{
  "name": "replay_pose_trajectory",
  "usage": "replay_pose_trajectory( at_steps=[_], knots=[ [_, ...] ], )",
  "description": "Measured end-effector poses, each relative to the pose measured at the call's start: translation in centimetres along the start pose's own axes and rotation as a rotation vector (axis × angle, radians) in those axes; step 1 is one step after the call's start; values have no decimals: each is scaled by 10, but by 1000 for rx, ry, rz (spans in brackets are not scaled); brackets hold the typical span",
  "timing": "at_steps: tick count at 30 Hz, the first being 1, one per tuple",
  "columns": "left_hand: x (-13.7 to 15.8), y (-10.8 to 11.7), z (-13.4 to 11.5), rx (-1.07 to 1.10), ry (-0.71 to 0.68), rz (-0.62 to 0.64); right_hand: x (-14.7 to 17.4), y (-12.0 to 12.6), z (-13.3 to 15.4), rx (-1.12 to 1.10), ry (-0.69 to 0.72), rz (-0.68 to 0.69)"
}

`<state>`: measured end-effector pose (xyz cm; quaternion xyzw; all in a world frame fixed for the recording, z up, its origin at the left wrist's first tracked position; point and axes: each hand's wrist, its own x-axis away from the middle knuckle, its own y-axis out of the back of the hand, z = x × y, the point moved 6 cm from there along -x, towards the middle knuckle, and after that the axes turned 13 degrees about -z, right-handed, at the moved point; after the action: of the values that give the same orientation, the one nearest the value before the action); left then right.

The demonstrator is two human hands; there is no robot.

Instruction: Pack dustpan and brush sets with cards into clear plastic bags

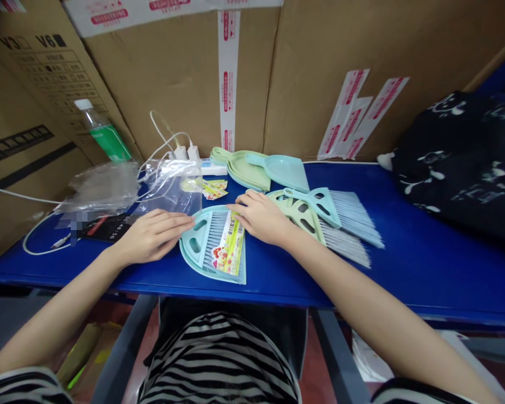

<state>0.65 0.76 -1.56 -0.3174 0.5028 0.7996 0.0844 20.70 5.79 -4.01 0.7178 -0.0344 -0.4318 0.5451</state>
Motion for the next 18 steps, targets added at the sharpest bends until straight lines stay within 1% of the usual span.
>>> replay_pose_trajectory(
  at_steps=[4,10,14,18],
  knots=[
    [-2,1,-7,101,-47,-67,0,3,-4,10,-58,-34],
    [0,5,-5,261,-23,-172,-1,10,-9,-9,-172,-122],
    [-2,4,-5,289,-13,-179,-1,13,-11,-15,-216,-174],
    [-1,4,-4,246,17,-208,-1,16,-12,-9,-220,-210]
  ],
)
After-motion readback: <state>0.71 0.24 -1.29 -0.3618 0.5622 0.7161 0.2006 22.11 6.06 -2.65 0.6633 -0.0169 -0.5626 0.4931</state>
